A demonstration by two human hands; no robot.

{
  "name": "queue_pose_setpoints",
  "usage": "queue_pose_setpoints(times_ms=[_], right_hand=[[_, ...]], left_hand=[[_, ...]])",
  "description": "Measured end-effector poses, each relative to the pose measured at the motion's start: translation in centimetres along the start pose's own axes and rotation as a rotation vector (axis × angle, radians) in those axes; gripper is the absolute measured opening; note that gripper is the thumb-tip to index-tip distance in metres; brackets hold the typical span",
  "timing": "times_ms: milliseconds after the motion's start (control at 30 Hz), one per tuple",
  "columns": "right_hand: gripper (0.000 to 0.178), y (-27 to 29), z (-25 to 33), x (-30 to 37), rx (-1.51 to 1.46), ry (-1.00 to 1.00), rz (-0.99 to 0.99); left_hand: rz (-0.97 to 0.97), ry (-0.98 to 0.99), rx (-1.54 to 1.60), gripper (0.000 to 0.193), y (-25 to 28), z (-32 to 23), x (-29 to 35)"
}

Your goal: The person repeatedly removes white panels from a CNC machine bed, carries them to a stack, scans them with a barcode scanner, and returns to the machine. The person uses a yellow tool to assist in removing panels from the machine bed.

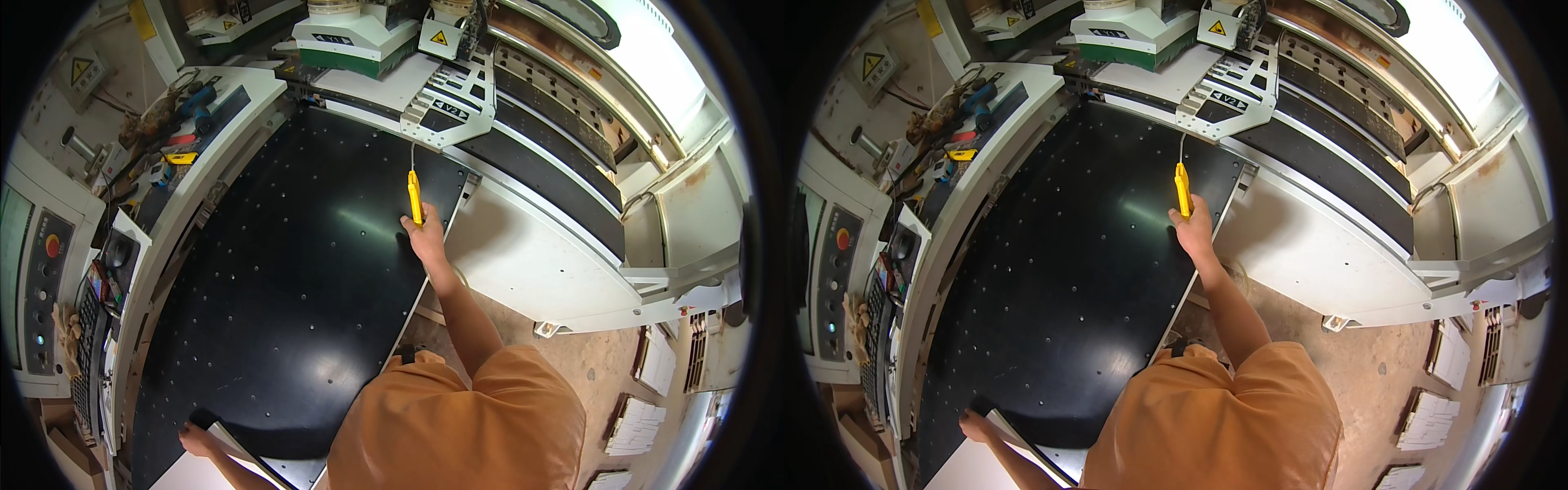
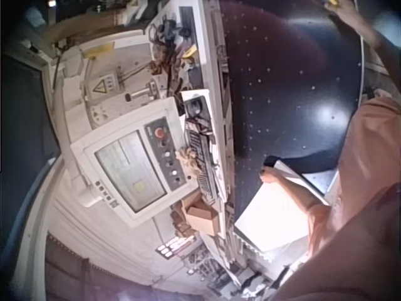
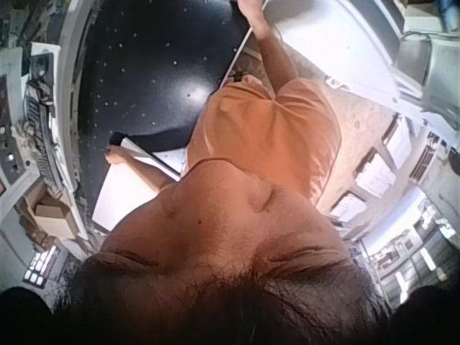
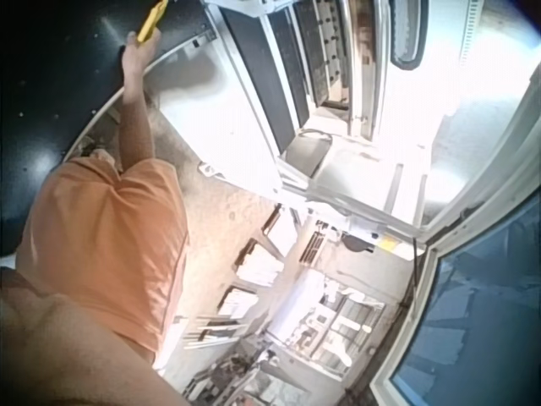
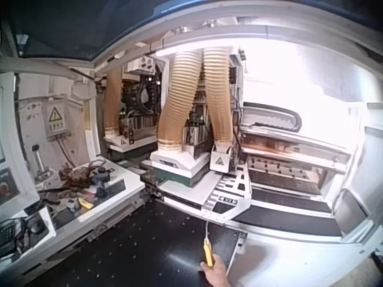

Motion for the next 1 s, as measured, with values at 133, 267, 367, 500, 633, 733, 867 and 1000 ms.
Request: queue_pose_setpoints(times_ms=[133,267,367,500,633,733,867,1000], right_hand=[[0.051,0.04,-0.06,0.15,-0.049,-0.008,-0.004],[0.050,0.16,0.12,0.02,-0.062,-0.010,-0.012],[0.050,0.29,0.30,0.14,-0.056,0.004,-0.015],[0.050,0.25,-0.02,0.15,-0.044,-0.011,-0.001],[0.051,0.14,-0.39,-0.16,-0.038,0.000,-0.006],[0.051,0.19,-0.46,-0.11,-0.036,-0.011,-0.003],[0.051,0.37,-0.07,0.04,-0.045,-0.012,-0.008],[0.050,0.62,0.46,0.20,-0.037,-0.010,-0.018]], left_hand=[[-0.004,-0.002,-0.009,0.039,0.15,0.13,-0.05],[-0.016,-0.027,-0.030,0.039,-0.20,0.09,-0.28],[0.003,-0.008,-0.042,0.039,-0.34,0.25,-0.52],[-0.007,0.000,-0.018,0.039,0.14,-0.01,-0.14],[0.003,0.012,-0.023,0.038,0.42,-0.48,0.30],[0.006,0.008,-0.011,0.038,0.48,-0.49,0.40],[0.001,-0.007,0.000,0.039,0.28,-0.33,0.18],[-0.022,-0.037,-0.004,0.040,0.08,-0.17,0.12]])
Point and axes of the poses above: each hand's wrist, its own x-axis away from the middle knuckle, its own y-axis out of the back of the hand, z = x × y, the point moved 5 cm from there along -x, towards the middle knuckle, and after that the axes turned 6 degrees about z, right-handed, at the moved point
